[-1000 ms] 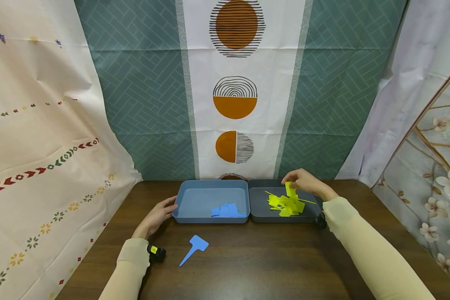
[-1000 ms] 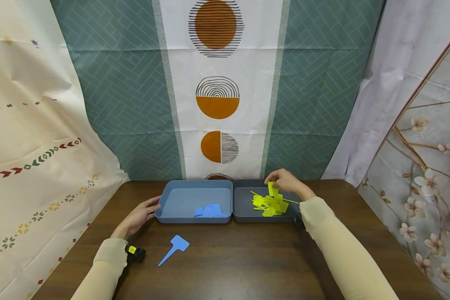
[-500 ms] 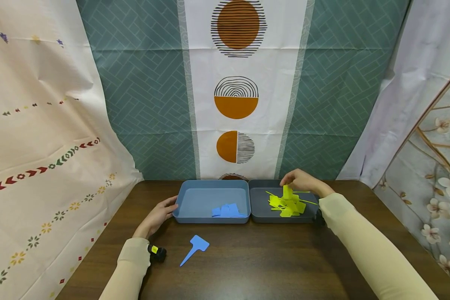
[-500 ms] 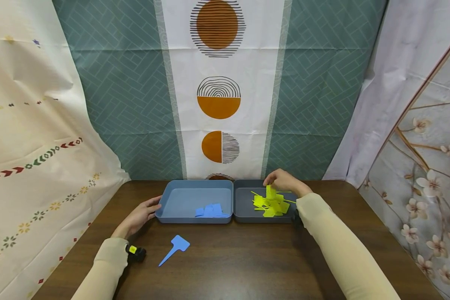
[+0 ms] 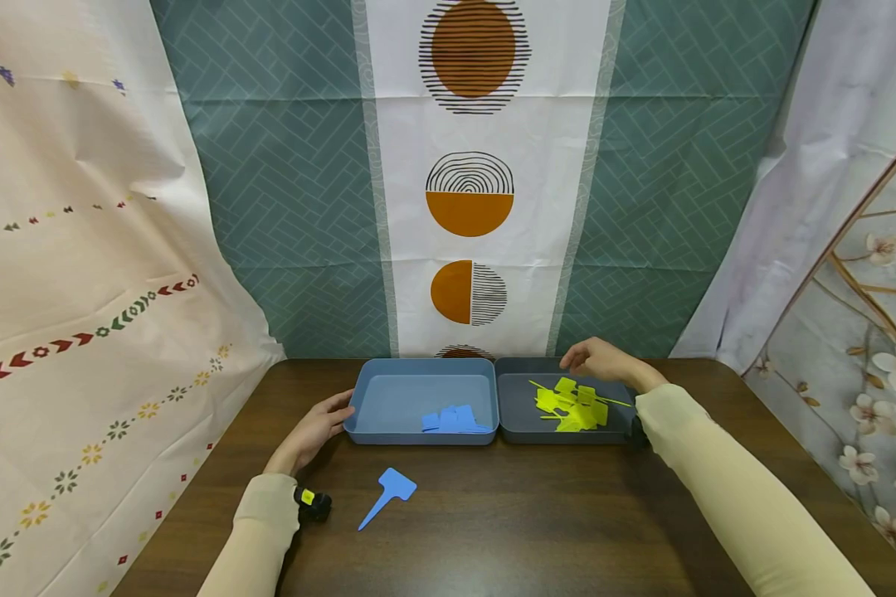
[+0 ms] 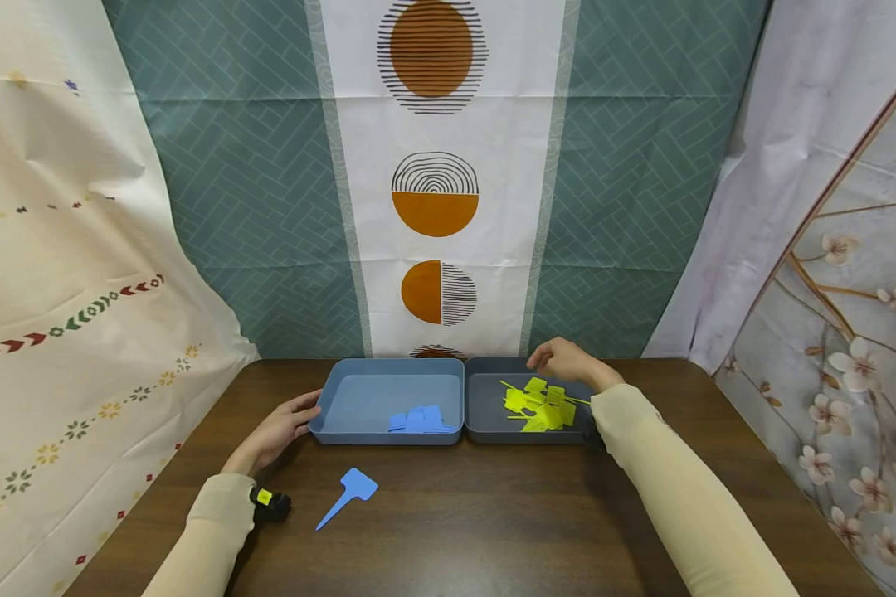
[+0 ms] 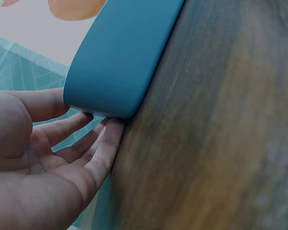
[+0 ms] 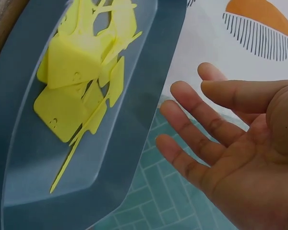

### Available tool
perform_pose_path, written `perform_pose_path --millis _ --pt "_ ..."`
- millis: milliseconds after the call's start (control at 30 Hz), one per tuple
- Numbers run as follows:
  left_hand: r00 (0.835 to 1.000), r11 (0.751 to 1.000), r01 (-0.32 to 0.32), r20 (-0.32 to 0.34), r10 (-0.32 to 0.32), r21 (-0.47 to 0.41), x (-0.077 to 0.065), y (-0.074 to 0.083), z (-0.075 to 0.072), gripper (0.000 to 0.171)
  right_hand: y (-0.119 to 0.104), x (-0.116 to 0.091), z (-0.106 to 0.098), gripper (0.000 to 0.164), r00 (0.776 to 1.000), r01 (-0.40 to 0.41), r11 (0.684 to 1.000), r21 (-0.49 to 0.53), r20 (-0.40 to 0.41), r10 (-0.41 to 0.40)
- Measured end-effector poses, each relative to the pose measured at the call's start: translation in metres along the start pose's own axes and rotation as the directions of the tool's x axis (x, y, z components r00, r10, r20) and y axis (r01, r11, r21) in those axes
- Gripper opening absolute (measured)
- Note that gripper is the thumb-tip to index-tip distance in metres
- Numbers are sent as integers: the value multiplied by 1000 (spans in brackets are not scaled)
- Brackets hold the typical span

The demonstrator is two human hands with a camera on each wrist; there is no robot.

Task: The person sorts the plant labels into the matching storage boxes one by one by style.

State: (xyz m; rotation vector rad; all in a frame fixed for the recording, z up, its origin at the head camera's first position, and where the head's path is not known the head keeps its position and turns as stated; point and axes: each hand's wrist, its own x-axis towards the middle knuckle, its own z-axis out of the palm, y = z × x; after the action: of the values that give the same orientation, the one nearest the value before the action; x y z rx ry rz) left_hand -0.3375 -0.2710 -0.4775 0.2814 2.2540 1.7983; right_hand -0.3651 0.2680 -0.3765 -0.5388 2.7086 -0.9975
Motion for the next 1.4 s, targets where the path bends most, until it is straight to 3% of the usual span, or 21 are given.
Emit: perform_pose_path --millis 200,467,633,1000,1400 --pt "1000 1000 -2 2 2 2 -1 0 1 57 -8 -2 0 24 1000 30 999 33 -1 -30" --pt "1000 1000 5 2 -5 2 -1 3 1 57 -13 -5 1 25 998 62 986 158 -25 -59" --pt "1000 1000 5 1 -5 8 0 3 1 58 -20 -8 6 26 993 118 974 195 -39 -113" --pt "1000 1000 -5 5 5 7 1 0 -1 58 -43 -17 28 27 987 162 956 246 -56 -153" --pt "1000 1000 0 7 0 10 0 0 0 58 -58 -20 54 22 979 199 927 318 -17 -205"
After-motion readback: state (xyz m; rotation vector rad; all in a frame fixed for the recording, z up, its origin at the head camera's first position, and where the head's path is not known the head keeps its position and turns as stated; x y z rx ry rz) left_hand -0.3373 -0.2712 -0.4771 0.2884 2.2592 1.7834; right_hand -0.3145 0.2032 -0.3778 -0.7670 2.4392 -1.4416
